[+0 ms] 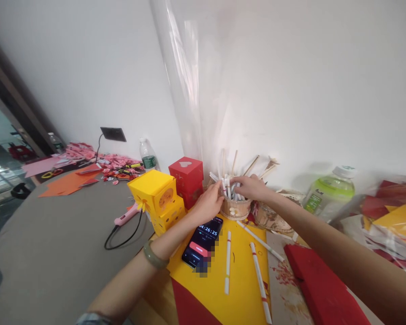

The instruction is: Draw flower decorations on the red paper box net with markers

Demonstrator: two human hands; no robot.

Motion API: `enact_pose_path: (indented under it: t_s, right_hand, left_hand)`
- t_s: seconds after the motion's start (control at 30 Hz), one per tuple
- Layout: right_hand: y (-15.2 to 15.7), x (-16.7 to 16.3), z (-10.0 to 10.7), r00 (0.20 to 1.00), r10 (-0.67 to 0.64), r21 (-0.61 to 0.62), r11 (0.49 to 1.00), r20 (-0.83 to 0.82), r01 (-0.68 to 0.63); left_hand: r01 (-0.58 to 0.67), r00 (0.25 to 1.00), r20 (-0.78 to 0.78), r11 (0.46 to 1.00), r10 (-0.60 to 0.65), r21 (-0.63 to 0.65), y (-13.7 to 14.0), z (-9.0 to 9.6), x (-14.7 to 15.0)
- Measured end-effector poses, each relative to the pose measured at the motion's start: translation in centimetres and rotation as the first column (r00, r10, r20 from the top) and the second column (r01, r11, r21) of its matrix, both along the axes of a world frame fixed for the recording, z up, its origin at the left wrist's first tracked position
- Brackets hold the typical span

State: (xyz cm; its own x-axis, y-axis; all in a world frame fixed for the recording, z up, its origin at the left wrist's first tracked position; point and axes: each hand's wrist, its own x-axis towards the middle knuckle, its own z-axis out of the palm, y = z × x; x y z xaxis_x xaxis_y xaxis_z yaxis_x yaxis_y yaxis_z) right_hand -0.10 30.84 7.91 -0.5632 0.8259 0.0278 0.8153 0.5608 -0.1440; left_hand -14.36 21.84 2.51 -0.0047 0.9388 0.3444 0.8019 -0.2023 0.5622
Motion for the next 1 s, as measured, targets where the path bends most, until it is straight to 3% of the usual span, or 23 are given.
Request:
enact_pose_path:
  t_s: [0.23,0.5,0.67,1.0]
  right_hand:
    - [-0.2,0.0,0.1,0.999,-0.034,-0.043,0.998,-0.009,0.034]
    - [-0.8,-0.7,0.8,0.995,-0.090,-0.113,0.990,-0.046,0.084]
    - [-0.3,-1.0,0.2,0.987,-0.129,-0.099,0.988,-0.092,0.119]
    - [0.3,-0.4,0.2,0.991,-0.006,-0.100,0.995,-0.133,-0.008]
  left_hand:
    - [-0.068,0.998,0.015,0.997,0.069,-0.031,1.0,0.4,0.0]
    - [-0.185,0.972,-0.167,0.978,0.167,-0.098,0.8,3.1,0.5]
    - [-0.247,0.935,-0.288,0.963,0.206,-0.112,0.8,4.2,0.7]
    - [-0.213,0.920,-0.360,0.969,0.154,-0.129,0.1,5.4,0.6]
